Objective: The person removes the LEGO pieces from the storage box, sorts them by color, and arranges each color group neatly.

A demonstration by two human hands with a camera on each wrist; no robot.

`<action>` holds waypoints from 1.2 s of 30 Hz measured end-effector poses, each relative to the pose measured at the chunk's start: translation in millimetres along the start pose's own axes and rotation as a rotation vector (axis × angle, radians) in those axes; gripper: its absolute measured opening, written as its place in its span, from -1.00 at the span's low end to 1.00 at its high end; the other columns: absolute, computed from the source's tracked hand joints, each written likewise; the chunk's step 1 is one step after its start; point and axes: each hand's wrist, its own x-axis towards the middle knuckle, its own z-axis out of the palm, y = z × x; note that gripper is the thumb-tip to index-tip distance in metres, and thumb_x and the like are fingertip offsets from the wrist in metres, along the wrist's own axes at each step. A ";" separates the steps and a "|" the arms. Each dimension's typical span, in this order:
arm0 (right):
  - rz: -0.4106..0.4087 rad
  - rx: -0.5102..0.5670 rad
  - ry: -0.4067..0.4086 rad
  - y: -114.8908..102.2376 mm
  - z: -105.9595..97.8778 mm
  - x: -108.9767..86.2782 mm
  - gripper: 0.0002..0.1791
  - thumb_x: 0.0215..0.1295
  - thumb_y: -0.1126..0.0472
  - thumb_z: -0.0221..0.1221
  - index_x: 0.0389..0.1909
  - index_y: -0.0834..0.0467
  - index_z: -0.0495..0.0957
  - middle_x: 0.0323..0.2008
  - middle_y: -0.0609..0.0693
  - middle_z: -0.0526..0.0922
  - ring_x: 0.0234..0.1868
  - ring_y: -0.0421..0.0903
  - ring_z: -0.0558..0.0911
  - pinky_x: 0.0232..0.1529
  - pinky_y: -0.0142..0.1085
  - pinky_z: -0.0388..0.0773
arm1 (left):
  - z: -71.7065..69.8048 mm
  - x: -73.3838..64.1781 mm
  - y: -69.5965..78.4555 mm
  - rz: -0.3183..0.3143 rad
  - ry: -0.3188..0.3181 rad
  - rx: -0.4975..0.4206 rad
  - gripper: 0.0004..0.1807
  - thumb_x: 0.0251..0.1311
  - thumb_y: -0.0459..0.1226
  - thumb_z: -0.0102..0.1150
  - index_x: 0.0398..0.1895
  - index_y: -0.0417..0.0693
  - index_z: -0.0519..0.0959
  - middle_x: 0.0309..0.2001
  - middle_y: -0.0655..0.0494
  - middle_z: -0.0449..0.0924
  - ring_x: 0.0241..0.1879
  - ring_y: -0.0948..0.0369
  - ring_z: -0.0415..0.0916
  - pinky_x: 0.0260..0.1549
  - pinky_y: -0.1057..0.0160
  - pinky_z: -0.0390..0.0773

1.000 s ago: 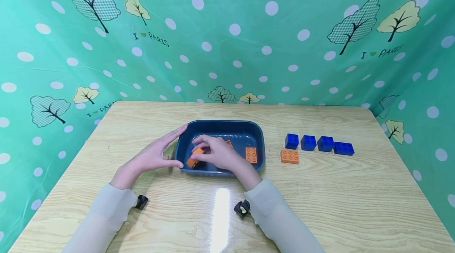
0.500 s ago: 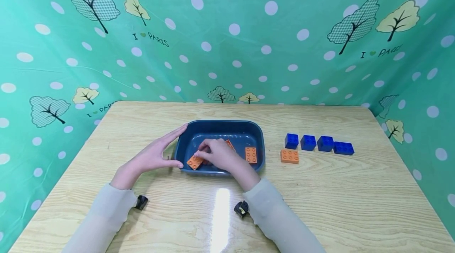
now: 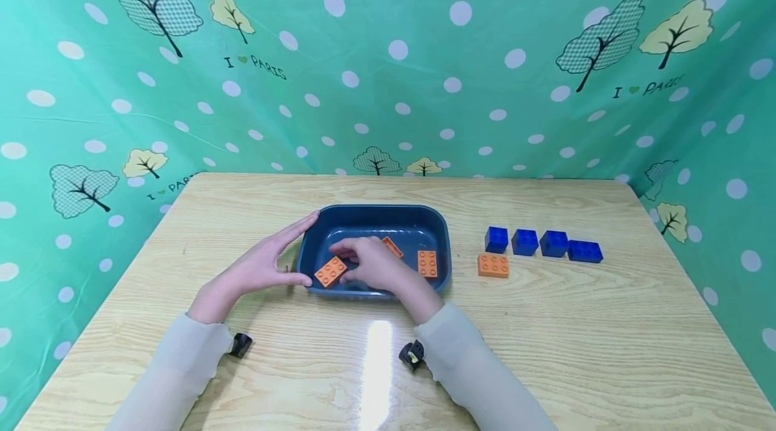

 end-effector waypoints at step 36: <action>-0.005 0.079 0.161 -5.4 -29.3 -24.9 -0.64 0.17 0.36 0.37 0.01 0.10 0.69 0.02 0.03 0.74 0.02 -0.09 0.73 0.03 -0.31 0.69 | 0.8 -1.3 -2.1 0.009 0.002 0.020 0.23 -0.05 0.16 0.49 0.62 0.27 -0.08 0.63 0.15 -0.09 0.57 -0.04 0.02 0.45 -0.22 0.22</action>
